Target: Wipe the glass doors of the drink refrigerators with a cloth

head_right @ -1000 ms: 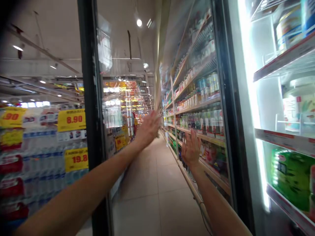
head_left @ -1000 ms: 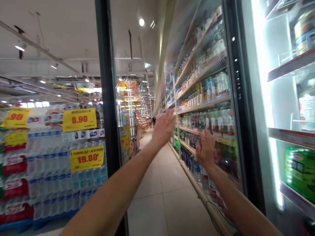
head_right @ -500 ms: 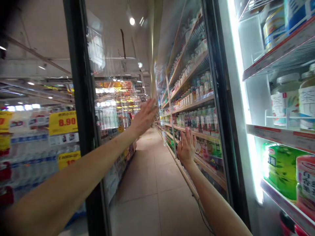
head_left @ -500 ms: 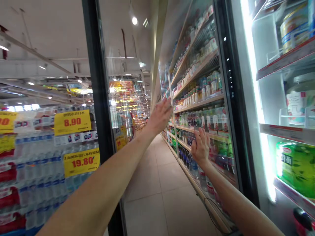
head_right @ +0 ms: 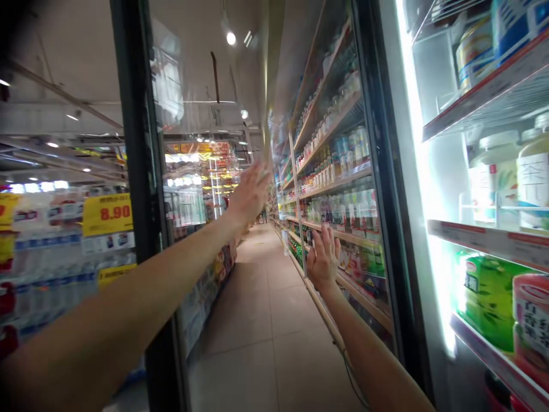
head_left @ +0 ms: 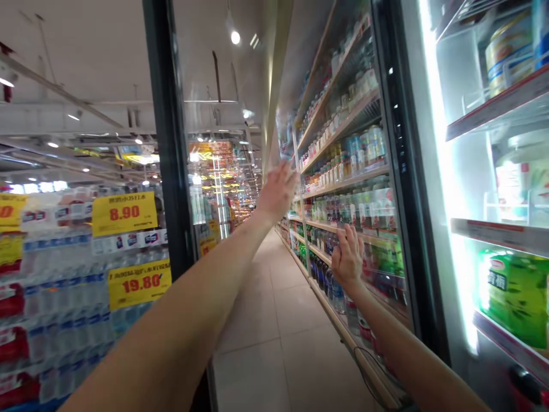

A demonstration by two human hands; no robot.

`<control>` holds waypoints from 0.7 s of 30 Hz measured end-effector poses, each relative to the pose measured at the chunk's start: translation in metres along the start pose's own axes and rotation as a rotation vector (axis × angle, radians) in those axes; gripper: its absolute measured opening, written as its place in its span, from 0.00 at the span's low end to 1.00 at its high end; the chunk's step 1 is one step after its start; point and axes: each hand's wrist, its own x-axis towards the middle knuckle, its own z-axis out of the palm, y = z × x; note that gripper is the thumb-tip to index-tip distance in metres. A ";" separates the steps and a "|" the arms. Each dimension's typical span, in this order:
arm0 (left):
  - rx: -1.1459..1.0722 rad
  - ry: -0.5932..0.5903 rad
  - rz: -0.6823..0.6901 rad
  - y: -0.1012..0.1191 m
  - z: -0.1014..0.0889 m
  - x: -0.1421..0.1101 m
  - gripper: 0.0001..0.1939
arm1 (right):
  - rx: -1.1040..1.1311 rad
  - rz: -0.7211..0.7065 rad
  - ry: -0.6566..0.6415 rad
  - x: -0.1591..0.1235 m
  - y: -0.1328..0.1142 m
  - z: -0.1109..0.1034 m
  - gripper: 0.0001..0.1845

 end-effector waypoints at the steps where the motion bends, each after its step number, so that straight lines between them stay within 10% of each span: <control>1: 0.013 0.032 -0.092 -0.005 -0.002 0.002 0.20 | -0.001 0.003 -0.003 0.000 0.000 0.000 0.27; 3: 0.005 0.031 -0.109 0.002 -0.001 -0.003 0.21 | -0.002 0.001 -0.012 0.000 -0.001 0.000 0.27; 9: -0.075 -0.157 0.391 0.035 0.000 -0.039 0.21 | -0.006 -0.015 -0.035 -0.002 -0.001 -0.003 0.30; 17: 0.060 0.144 -0.214 -0.062 -0.036 -0.060 0.21 | -0.022 -0.001 -0.031 -0.005 0.000 -0.001 0.29; 21: 0.000 -0.094 0.239 -0.032 -0.035 -0.107 0.23 | -0.025 0.010 -0.024 -0.006 -0.001 -0.001 0.28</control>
